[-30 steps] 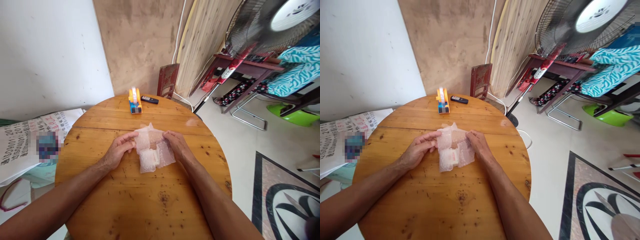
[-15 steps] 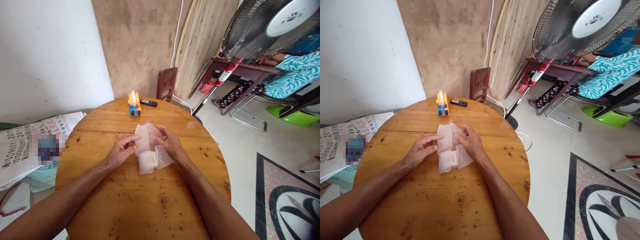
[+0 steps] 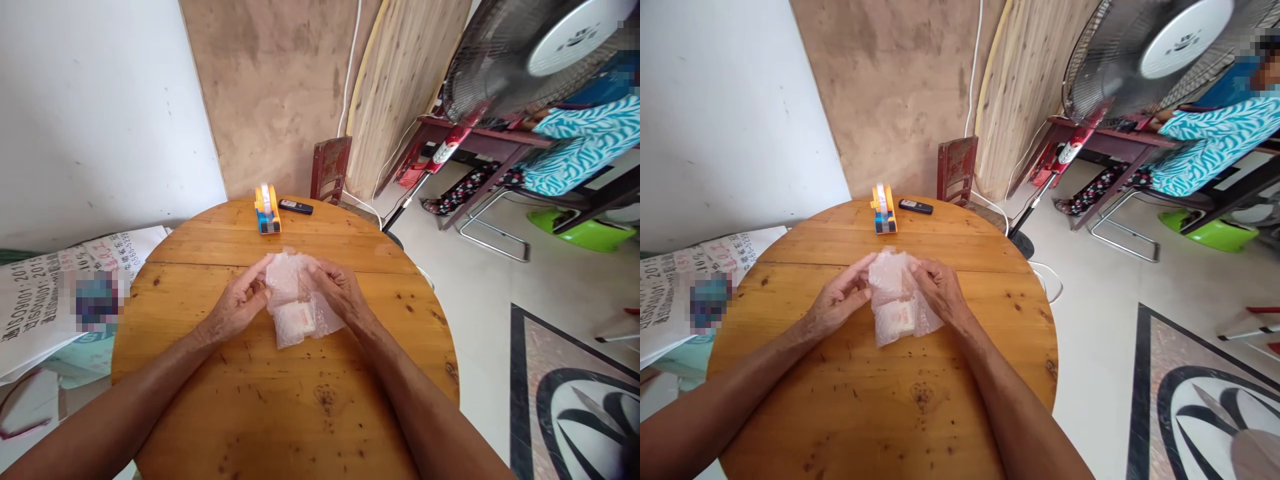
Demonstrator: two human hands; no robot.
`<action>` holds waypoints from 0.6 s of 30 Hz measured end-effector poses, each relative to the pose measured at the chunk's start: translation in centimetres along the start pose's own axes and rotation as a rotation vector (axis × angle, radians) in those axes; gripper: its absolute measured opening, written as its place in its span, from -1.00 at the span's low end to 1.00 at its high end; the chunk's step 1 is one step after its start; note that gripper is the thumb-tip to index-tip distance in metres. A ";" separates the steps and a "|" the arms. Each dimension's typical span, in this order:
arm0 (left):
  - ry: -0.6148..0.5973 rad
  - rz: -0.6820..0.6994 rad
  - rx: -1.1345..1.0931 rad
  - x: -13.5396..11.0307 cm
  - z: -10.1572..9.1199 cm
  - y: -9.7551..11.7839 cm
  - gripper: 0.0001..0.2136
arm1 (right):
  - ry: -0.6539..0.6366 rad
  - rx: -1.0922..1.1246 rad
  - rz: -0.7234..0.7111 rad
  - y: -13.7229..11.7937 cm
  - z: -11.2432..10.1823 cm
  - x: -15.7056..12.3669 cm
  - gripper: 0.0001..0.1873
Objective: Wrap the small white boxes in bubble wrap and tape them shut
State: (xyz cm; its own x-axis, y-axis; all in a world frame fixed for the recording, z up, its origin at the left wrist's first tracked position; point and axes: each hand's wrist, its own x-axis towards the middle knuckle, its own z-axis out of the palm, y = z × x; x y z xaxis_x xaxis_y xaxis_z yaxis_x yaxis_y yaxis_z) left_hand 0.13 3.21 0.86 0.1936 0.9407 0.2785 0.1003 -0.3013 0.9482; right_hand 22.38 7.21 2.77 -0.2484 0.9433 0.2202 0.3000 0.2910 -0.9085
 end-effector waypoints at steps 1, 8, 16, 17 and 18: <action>0.020 -0.028 -0.031 0.1 -0.1 0.0 -0.44 | 0.005 0.035 0.037 0.0 0.0 0.0 -0.58; 0.077 -0.097 -0.158 0.6 -0.1 0.5 -0.43 | 0.106 0.436 0.307 0.0 0.1 0.6 -0.54; 0.218 0.003 0.092 0.2 -0.1 0.3 -0.84 | 0.011 0.588 0.467 0.3 -0.4 0.6 -0.60; 0.174 0.006 0.095 0.1 0.1 0.3 -0.88 | -0.042 0.583 0.465 0.2 -0.5 0.5 -0.60; 0.131 0.006 0.094 0.0 0.2 0.3 -0.89 | -0.096 0.578 0.466 0.0 -0.5 0.4 -0.60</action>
State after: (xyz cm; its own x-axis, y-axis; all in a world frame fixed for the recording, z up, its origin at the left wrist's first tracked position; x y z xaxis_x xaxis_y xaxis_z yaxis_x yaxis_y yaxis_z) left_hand 0.39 3.07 1.11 0.0659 0.9492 0.3076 0.1913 -0.3145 0.9298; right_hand 22.78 7.68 3.01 -0.3010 0.9226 -0.2412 -0.1316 -0.2907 -0.9477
